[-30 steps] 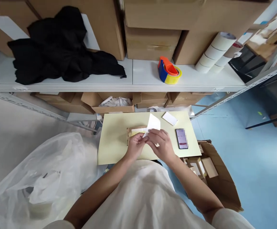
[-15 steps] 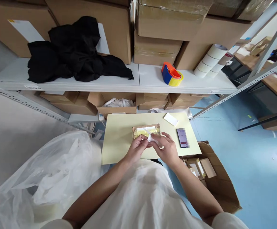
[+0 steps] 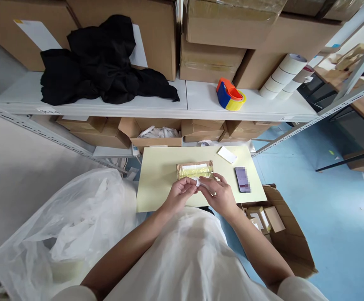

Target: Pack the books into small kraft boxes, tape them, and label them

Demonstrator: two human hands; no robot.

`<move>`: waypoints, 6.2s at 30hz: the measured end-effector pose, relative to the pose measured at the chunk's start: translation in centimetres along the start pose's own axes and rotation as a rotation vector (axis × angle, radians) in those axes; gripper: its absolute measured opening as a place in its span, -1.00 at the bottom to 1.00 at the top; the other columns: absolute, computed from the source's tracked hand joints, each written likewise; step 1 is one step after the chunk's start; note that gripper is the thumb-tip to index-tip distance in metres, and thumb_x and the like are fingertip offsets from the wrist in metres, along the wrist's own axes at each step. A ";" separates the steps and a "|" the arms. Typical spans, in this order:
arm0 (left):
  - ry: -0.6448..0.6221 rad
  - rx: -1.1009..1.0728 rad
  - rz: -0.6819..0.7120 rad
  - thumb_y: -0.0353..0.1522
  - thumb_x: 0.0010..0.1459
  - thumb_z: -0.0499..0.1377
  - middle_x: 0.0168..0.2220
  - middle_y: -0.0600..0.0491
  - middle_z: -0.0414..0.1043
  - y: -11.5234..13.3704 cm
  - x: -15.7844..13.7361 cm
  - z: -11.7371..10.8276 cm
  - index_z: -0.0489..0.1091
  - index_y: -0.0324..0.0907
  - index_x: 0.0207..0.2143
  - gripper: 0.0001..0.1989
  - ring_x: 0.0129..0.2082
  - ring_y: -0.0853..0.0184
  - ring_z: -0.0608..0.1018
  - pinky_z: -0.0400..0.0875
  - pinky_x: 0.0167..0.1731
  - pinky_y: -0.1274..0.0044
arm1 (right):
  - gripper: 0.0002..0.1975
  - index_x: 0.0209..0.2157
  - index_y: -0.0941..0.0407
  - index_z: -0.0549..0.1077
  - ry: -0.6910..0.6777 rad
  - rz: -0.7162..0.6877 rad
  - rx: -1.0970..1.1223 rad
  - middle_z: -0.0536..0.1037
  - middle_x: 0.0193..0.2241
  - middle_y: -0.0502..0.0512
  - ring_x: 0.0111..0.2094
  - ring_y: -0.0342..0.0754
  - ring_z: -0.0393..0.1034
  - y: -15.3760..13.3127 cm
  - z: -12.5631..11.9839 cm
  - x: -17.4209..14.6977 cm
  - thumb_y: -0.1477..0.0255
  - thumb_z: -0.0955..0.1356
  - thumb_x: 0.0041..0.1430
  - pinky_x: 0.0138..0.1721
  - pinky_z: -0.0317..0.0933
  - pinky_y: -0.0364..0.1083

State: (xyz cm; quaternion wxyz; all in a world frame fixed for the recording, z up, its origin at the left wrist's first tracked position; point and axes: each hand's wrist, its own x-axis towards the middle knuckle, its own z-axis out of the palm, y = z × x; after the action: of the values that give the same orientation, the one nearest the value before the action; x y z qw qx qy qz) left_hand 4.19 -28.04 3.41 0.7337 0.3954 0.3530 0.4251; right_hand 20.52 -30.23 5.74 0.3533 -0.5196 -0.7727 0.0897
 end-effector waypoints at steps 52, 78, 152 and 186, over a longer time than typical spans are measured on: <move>-0.008 0.521 0.229 -0.19 0.19 0.06 -0.40 0.04 0.35 1.0 0.8 -0.9 0.32 -0.16 -0.42 -0.76 -0.33 0.34 0.40 0.29 -0.27 0.53 | -0.85 -0.30 0.08 0.51 -0.102 0.366 0.543 0.60 -0.27 0.10 -0.22 0.00 0.51 -0.3 1.0 1.2 0.35 0.37 0.08 -0.18 0.42 0.00; 0.130 1.339 0.002 -0.38 0.07 0.05 -0.53 0.07 0.46 8.2 16.8 -15.5 0.35 -0.15 -0.48 -0.88 -0.52 0.36 0.44 0.26 -0.42 0.55 | -0.76 -0.42 0.08 0.31 0.252 0.978 1.003 0.41 -0.56 -0.05 -0.50 -0.17 0.31 8.0 1.6 -1.6 0.21 0.33 0.14 -0.41 0.24 -0.16; 0.547 0.932 -0.184 -0.26 -0.01 0.21 -0.38 0.04 0.58 -8.0 8.0 -5.2 0.50 -0.16 -0.39 -0.83 -0.38 0.30 0.58 0.44 -0.28 0.50 | -0.72 -0.41 0.11 0.43 -0.161 0.807 0.244 0.49 -0.54 0.06 -0.53 -0.08 0.30 15.1 7.1 -0.8 0.19 0.26 0.10 -0.43 0.15 -0.11; 0.020 1.583 0.199 -0.28 0.16 0.03 0.09 -0.16 0.32 -7.1 8.0 -4.8 0.29 -0.22 0.01 -0.62 0.15 0.14 0.30 0.15 0.11 0.31 | -0.54 0.14 0.19 0.22 -0.305 0.202 -0.085 0.32 0.10 0.34 0.15 0.16 0.15 14.3 8.2 -1.5 0.31 0.14 0.25 0.09 0.03 0.13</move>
State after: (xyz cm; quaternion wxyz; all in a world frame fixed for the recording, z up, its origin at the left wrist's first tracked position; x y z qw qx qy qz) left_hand 5.64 -21.77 -6.37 0.1904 0.8250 0.5195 0.1152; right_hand 26.21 -23.35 -8.18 0.1990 -0.5894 -0.7644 0.1695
